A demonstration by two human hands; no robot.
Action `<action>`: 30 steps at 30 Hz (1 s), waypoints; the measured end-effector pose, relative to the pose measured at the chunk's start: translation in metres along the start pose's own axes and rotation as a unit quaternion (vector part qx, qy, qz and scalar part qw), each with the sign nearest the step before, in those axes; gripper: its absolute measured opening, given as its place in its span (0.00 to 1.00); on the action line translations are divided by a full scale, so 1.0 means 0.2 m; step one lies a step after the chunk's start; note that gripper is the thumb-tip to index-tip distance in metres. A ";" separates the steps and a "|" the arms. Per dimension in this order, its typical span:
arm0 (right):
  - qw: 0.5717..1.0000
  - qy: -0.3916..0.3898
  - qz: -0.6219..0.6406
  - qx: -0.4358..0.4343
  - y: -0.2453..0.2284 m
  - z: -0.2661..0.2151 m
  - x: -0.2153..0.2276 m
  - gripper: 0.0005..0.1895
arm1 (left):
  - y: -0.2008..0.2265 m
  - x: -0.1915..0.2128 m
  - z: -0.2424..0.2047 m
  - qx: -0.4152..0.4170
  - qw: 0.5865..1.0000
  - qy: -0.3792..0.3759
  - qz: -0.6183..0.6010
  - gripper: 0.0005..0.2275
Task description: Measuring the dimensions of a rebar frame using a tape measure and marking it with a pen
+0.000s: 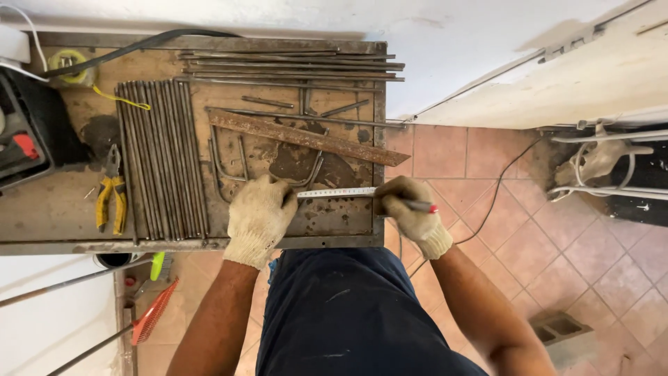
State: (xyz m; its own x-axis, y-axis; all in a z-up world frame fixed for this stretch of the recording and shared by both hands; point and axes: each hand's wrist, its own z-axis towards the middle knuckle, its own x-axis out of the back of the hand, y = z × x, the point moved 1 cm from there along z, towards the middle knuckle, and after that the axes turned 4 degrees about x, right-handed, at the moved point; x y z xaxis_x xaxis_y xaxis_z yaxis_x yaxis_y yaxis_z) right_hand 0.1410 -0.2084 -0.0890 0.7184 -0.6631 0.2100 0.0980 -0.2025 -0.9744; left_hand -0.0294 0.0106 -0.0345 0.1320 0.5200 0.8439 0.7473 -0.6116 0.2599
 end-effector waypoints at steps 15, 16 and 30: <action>0.990 0.132 0.056 0.007 -0.10 0.06 0.18 0.11 | 0.04 0.09 0.01 -0.009 0.998 -0.063 -0.027 0.13; 0.989 0.134 0.056 0.009 -0.10 0.06 0.18 0.11 | 0.04 0.09 0.03 -0.010 0.998 -0.062 -0.026 0.13; 0.988 0.141 0.061 -0.007 -0.09 0.06 0.16 0.08 | 0.05 0.21 0.02 -0.025 0.992 -0.110 -0.064 0.16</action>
State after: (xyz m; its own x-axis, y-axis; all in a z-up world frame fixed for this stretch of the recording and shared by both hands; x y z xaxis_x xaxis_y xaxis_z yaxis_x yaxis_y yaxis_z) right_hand 0.1694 -0.2175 -0.0663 0.5038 -0.8572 0.1063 0.0113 -0.1165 -0.9931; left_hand -0.0129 0.0292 0.0022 0.1806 0.7093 0.6814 0.7344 -0.5581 0.3862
